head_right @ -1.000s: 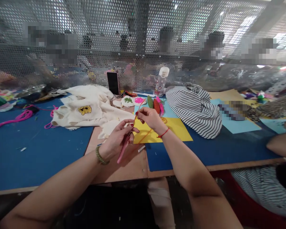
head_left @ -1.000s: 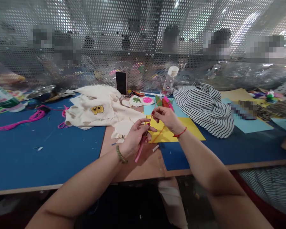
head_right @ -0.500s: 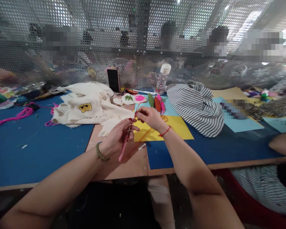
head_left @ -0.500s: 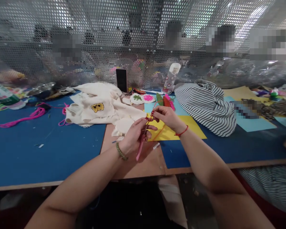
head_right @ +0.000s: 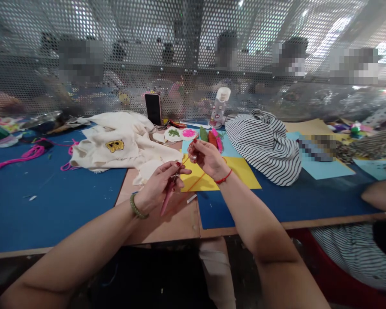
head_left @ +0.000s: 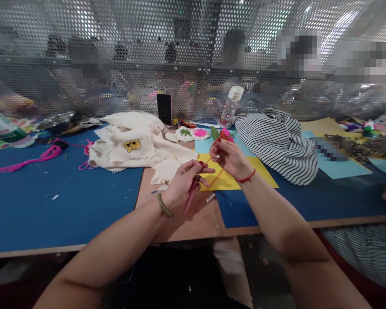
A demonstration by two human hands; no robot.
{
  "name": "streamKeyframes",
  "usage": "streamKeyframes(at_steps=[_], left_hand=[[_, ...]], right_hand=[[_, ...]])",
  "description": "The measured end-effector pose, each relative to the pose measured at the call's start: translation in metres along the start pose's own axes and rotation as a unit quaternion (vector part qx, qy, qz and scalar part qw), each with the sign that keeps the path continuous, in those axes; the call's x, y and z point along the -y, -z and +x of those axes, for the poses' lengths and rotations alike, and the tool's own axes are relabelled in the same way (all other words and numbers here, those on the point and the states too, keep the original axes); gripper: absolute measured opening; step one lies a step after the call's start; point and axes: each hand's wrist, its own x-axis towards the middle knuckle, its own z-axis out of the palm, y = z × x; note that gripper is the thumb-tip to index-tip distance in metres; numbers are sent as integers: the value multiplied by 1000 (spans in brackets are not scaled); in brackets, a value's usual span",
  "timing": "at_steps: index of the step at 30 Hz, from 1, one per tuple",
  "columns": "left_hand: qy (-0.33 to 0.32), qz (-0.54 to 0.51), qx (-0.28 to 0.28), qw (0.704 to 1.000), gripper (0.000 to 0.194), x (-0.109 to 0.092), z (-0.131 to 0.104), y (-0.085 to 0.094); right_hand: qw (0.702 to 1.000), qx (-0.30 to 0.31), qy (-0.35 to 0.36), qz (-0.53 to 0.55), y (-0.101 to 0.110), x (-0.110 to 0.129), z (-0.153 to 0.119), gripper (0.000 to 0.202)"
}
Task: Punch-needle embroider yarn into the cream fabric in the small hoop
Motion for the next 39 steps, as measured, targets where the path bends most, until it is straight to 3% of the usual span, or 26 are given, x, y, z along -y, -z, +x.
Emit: streamKeyframes(at_steps=[7, 12, 20, 23, 26, 28, 31, 33, 35, 39], left_hand=[[1, -3, -9, 1000, 19, 3, 2, 2], [-4, 0, -1, 1000, 18, 2, 0, 1], [-10, -8, -29, 1000, 14, -1, -3, -3], [-5, -27, -47, 999, 12, -3, -1, -4], [-14, -50, -67, 996, 11, -5, 3, -2], [-22, -63, -75, 995, 10, -6, 7, 1], [-37, -89, -80, 992, 8, -8, 13, 6], [-50, -106, -81, 990, 6, -9, 15, 8], [-61, -120, -84, 987, 5, -11, 15, 9], [-76, -132, -107, 983, 7, -19, 16, 10]], right_hand=[[999, -8, 38, 36, 0, 1, 1, 27], [993, -49, 83, 69, 5, -3, 7, 23], [979, -77, 186, 28, 9, 2, 2, 24], [986, -59, 153, -12, 12, 2, 2, 27], [987, -65, 80, -125, 18, -5, 9, 24], [960, -112, 79, -244, 23, -12, 15, 28], [887, -161, 163, -402, 26, -18, 16, 37], [865, -130, 202, -441, 21, -18, 11, 30], [868, -71, 199, -449, 11, -16, 2, 17], [859, 94, 104, -493, -9, -15, -14, 20]])
